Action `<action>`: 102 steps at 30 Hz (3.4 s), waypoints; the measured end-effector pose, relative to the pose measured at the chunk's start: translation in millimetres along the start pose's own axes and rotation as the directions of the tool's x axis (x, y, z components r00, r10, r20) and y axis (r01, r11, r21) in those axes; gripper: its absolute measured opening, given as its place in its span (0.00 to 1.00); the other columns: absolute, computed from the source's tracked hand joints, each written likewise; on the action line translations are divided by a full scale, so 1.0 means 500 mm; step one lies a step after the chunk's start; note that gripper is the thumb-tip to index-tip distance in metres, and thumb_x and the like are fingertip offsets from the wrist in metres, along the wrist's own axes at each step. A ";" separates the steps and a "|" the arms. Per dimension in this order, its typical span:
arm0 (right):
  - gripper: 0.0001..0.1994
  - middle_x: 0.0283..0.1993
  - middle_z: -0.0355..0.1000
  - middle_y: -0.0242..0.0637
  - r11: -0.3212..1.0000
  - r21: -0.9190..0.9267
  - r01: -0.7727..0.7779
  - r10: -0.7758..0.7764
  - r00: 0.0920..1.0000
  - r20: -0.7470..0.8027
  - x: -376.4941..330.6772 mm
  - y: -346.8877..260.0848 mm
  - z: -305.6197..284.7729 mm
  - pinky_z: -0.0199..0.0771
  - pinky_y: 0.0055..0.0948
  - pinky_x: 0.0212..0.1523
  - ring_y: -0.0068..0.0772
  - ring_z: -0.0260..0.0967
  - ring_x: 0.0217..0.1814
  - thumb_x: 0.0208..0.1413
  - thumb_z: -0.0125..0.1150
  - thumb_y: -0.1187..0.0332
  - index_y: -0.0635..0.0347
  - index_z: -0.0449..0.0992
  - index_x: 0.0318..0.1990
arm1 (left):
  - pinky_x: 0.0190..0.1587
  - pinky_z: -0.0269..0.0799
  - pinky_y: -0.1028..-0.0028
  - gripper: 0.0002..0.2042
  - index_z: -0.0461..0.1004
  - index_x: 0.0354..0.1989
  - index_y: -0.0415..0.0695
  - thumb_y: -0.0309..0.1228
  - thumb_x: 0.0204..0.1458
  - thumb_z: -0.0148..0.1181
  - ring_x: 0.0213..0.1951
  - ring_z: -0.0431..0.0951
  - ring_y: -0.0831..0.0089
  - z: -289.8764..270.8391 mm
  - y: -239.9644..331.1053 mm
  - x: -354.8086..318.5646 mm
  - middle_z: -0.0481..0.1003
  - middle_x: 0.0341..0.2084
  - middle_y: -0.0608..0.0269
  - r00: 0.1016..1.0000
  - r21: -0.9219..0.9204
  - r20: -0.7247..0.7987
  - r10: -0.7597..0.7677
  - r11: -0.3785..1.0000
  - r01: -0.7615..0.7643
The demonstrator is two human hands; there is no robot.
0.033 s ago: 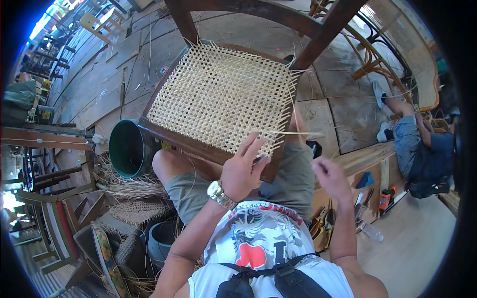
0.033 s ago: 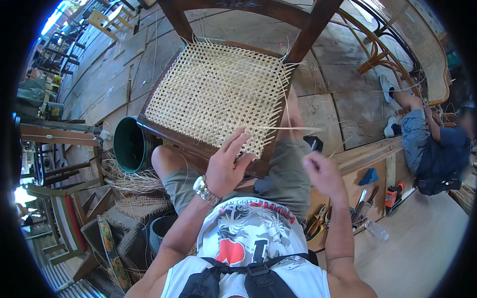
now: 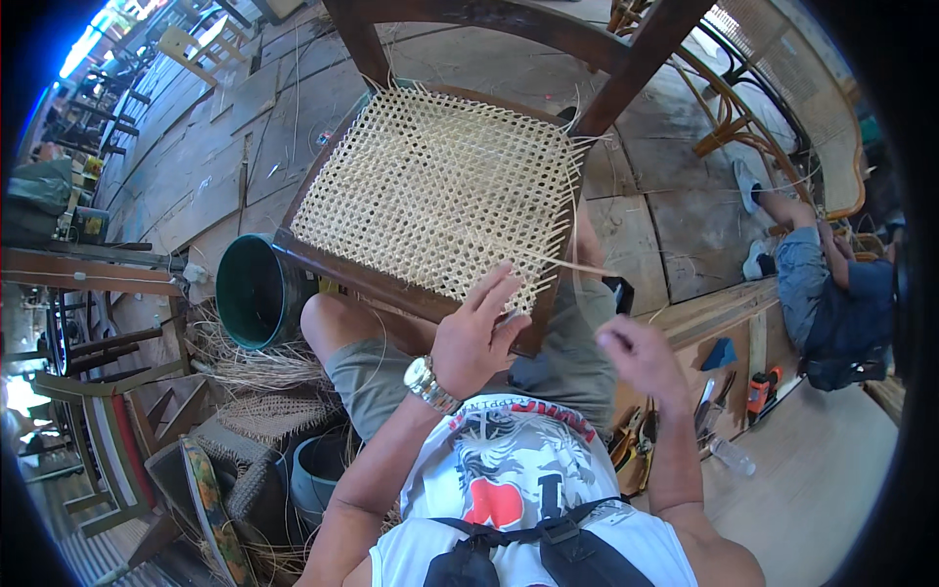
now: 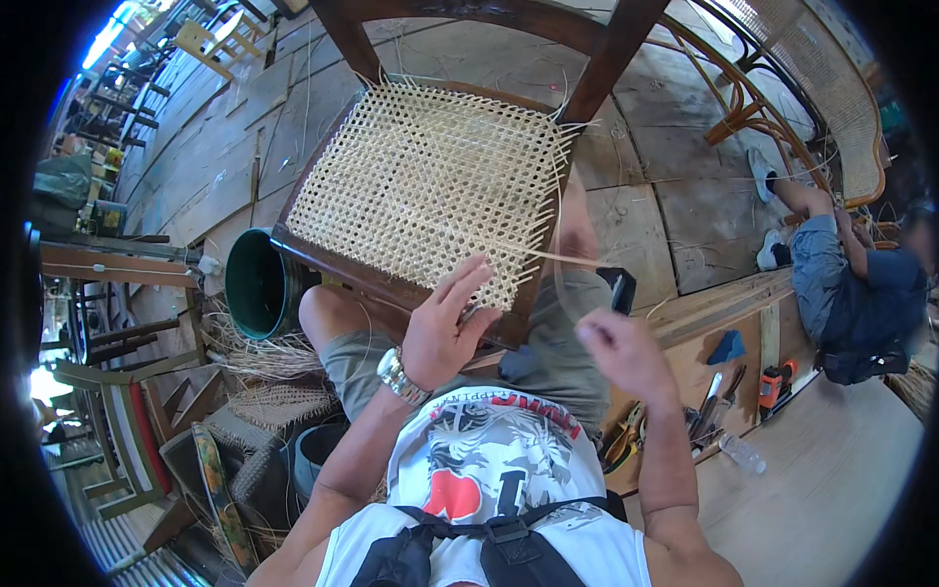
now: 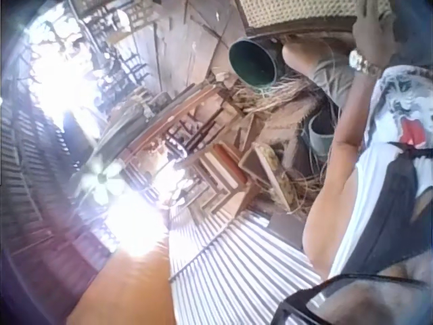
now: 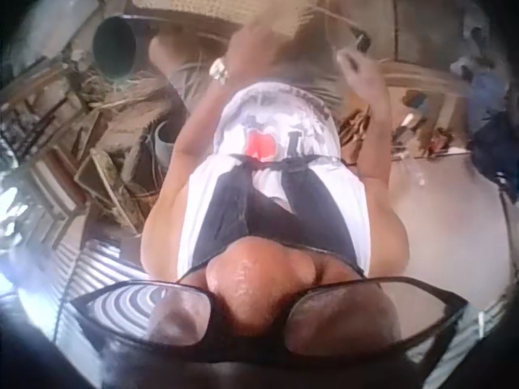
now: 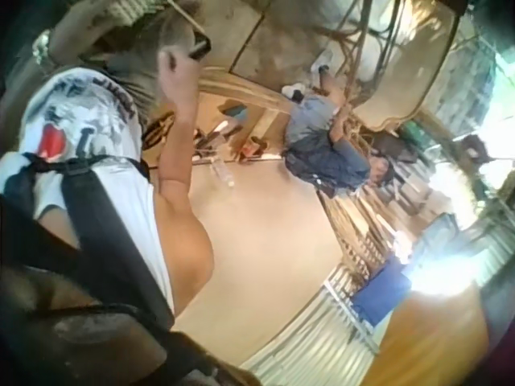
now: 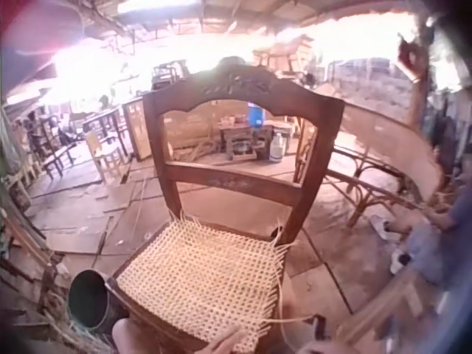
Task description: Repairing the woven seat of a wooden chair using natural fibers and various hand tools.
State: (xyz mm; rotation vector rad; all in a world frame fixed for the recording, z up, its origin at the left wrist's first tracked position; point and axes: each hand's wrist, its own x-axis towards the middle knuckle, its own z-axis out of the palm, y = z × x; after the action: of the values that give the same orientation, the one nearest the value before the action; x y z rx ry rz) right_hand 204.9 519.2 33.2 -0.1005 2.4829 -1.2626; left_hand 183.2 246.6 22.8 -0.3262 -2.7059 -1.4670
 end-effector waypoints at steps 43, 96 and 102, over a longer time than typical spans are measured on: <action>0.48 0.67 0.62 0.56 0.859 -0.319 -0.401 0.295 0.896 -0.332 0.235 0.084 -0.160 0.65 0.44 0.66 0.58 0.63 0.67 0.48 0.71 0.69 0.52 0.46 0.75 | 0.26 0.66 0.74 0.09 0.77 0.35 0.38 0.33 0.58 0.64 0.21 0.69 0.77 -0.432 -0.223 -0.203 0.73 0.18 0.67 0.750 0.144 -0.202 -0.630 0.738 0.659; 0.05 0.28 0.70 0.24 0.939 0.336 0.072 -0.156 0.961 0.230 0.201 -0.098 0.123 0.65 0.21 0.29 0.13 0.63 0.28 0.61 0.58 0.72 0.64 0.76 0.38 | 0.17 0.53 0.85 0.09 0.76 0.45 0.42 0.32 0.61 0.63 0.16 0.61 0.90 -0.060 -0.124 0.005 0.82 0.35 0.61 0.787 -0.928 0.048 -0.616 0.265 0.264; 0.05 0.27 0.73 0.43 0.939 0.169 0.299 -0.301 0.953 -0.017 0.159 -0.080 0.145 0.71 0.34 0.32 0.37 0.73 0.27 0.57 0.61 0.70 0.63 0.76 0.38 | 0.18 0.49 0.85 0.07 0.77 0.44 0.42 0.30 0.61 0.61 0.18 0.58 0.91 0.022 -0.081 -0.009 0.80 0.31 0.66 0.814 -0.699 0.069 -0.576 0.554 0.452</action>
State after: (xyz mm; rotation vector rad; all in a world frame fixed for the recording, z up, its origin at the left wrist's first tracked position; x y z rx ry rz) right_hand 151.6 422.2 3.7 -0.4568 2.4036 -1.5860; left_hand 179.7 233.7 -17.5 0.6471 -2.0609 -2.5077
